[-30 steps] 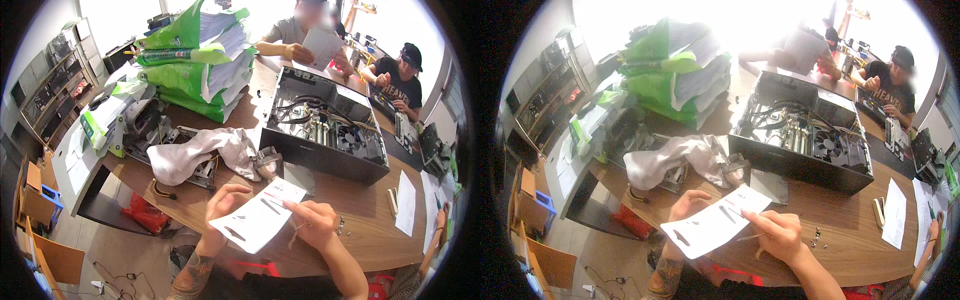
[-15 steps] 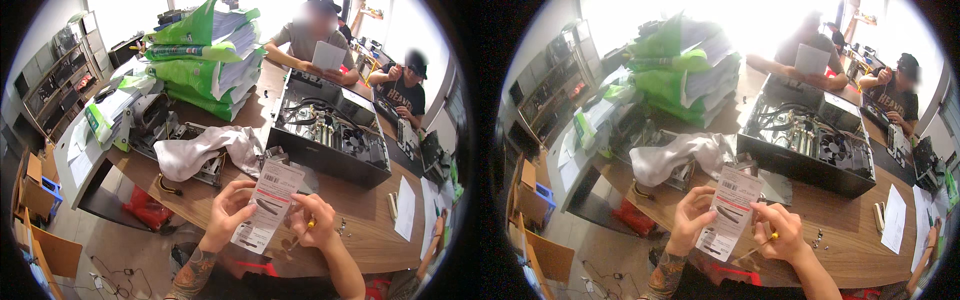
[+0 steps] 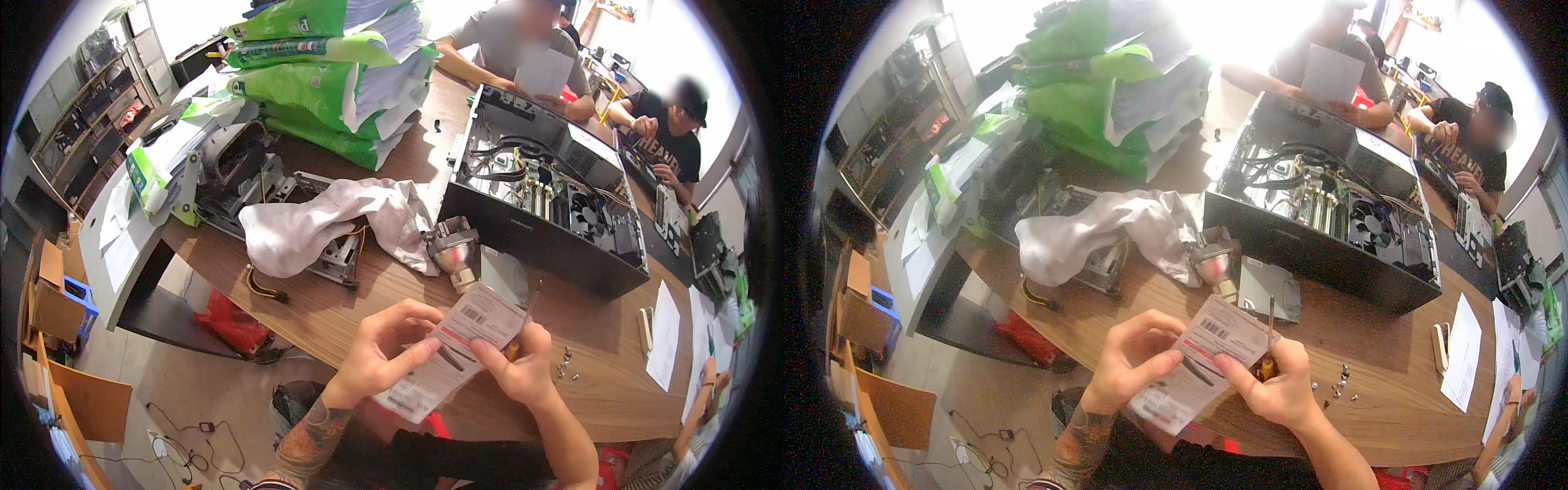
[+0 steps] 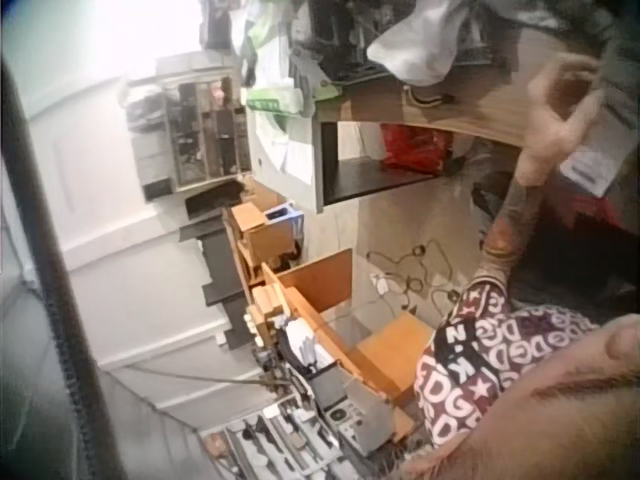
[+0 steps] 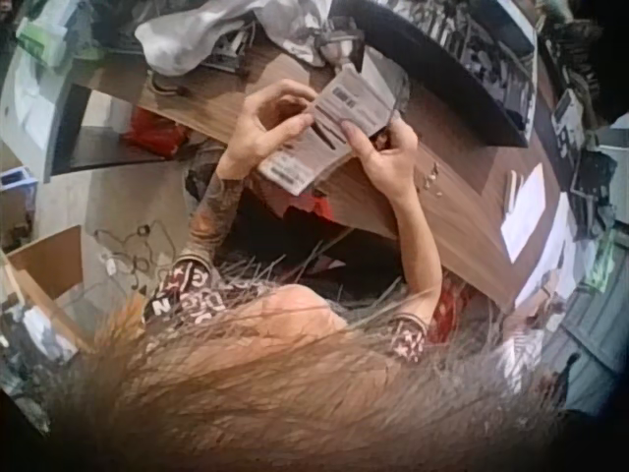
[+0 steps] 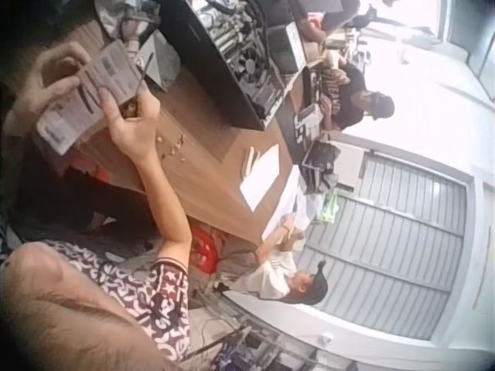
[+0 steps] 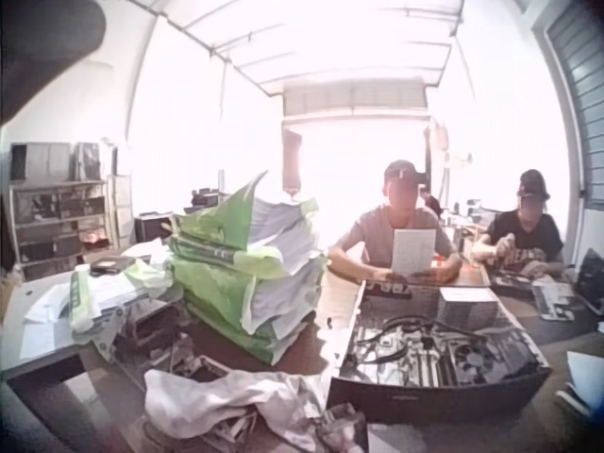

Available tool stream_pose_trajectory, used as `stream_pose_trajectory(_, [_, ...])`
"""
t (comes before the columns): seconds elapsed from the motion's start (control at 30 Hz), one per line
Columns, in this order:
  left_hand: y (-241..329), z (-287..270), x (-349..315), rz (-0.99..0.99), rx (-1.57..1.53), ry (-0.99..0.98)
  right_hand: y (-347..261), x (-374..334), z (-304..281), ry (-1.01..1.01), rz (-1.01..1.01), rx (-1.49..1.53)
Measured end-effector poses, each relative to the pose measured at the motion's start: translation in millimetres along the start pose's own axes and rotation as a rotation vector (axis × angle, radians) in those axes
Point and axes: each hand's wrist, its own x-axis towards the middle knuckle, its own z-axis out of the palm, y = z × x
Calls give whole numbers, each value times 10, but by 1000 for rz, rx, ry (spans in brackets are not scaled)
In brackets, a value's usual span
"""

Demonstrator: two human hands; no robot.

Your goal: The person handles a metal pin and a screwdriver at the table, then takes a packaged tool and cuts and tears open the packaging using the screwdriver and their hands.

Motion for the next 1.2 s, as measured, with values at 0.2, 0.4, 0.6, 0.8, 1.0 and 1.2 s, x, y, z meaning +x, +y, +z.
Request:
stream_pose_trajectory(0.2, [-41,-3,1,-1,46,20,-17,29,18,-61,-4,3])
stream_pose_trajectory(0.4, [-57,10,27,-2,96,24,39,29,-14,-102,-64,-137])
stream_pose_trajectory(0.6, [-13,-12,-4,35,37,68,-11,65,-24,-56,17,10])
stream_pose_trajectory(0.8, [-41,-25,-28,58,-3,80,40,-14,-91,-49,88,-63])
stream_pose_trajectory(1.0, [4,12,13,73,-16,85,61,18,-56,-35,19,-100])
stream_pose_trajectory(1.2, [-64,-11,45,129,113,79,47,90,-13,-19,-47,-55])
